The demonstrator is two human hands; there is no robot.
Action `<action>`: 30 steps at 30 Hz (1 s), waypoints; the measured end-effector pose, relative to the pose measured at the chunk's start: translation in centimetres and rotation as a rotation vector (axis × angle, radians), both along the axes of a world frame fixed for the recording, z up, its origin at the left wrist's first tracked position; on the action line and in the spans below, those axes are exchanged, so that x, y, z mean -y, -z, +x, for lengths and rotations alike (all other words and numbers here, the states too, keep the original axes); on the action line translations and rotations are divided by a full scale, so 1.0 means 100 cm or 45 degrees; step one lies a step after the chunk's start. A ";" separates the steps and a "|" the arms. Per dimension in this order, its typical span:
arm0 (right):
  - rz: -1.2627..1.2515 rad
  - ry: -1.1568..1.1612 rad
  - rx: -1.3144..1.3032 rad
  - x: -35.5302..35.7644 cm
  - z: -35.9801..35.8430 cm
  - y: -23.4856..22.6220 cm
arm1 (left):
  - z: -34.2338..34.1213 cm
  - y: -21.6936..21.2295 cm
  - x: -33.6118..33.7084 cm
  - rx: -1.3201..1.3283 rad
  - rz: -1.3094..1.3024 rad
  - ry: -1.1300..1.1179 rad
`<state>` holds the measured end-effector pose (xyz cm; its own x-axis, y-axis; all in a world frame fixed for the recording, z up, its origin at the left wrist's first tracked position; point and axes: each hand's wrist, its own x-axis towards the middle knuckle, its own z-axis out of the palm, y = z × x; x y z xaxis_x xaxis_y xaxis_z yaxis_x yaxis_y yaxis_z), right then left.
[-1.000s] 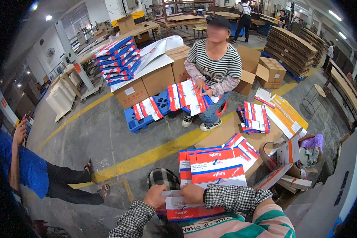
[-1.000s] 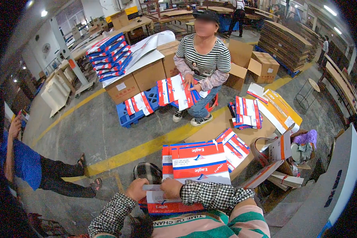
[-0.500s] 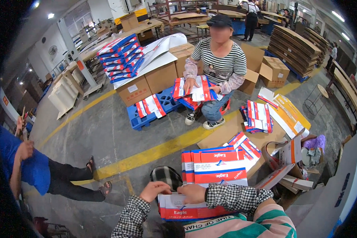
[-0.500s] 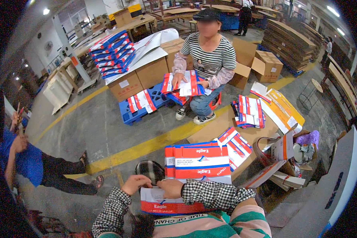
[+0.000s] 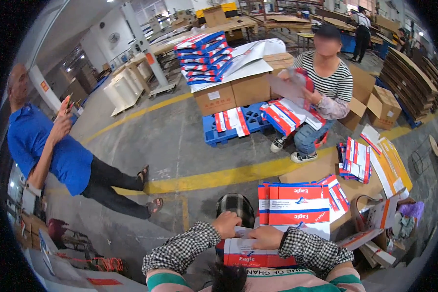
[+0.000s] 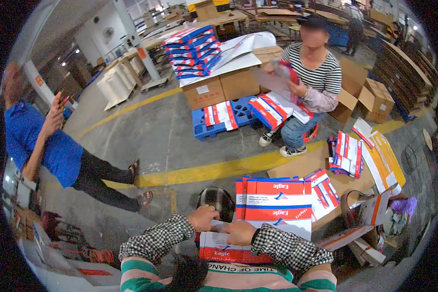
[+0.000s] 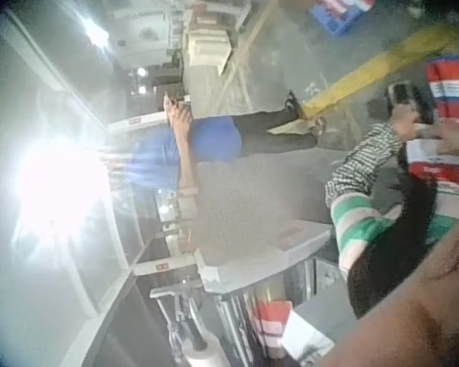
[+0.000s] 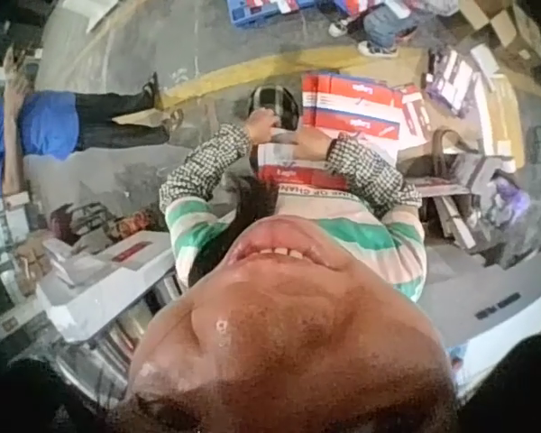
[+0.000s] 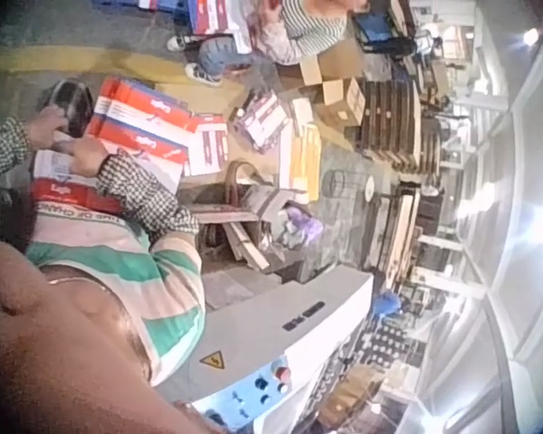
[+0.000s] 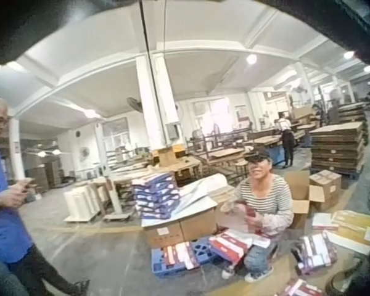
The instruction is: Stacking and organizing red, white, and blue cardboard folders at a workstation.
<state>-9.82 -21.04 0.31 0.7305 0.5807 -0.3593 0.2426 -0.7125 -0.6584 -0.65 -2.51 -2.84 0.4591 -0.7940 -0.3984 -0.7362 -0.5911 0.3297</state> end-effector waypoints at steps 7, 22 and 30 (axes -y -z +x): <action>0.091 -0.018 0.093 0.005 -0.001 0.007 | 0.009 0.012 0.004 -0.208 -0.244 -0.116; 0.002 0.001 -0.074 0.011 -0.001 0.027 | 0.018 0.026 0.006 -0.364 -0.338 -0.074; 0.052 0.052 0.078 0.017 0.006 0.032 | 0.042 0.022 0.004 -0.093 -0.693 -0.087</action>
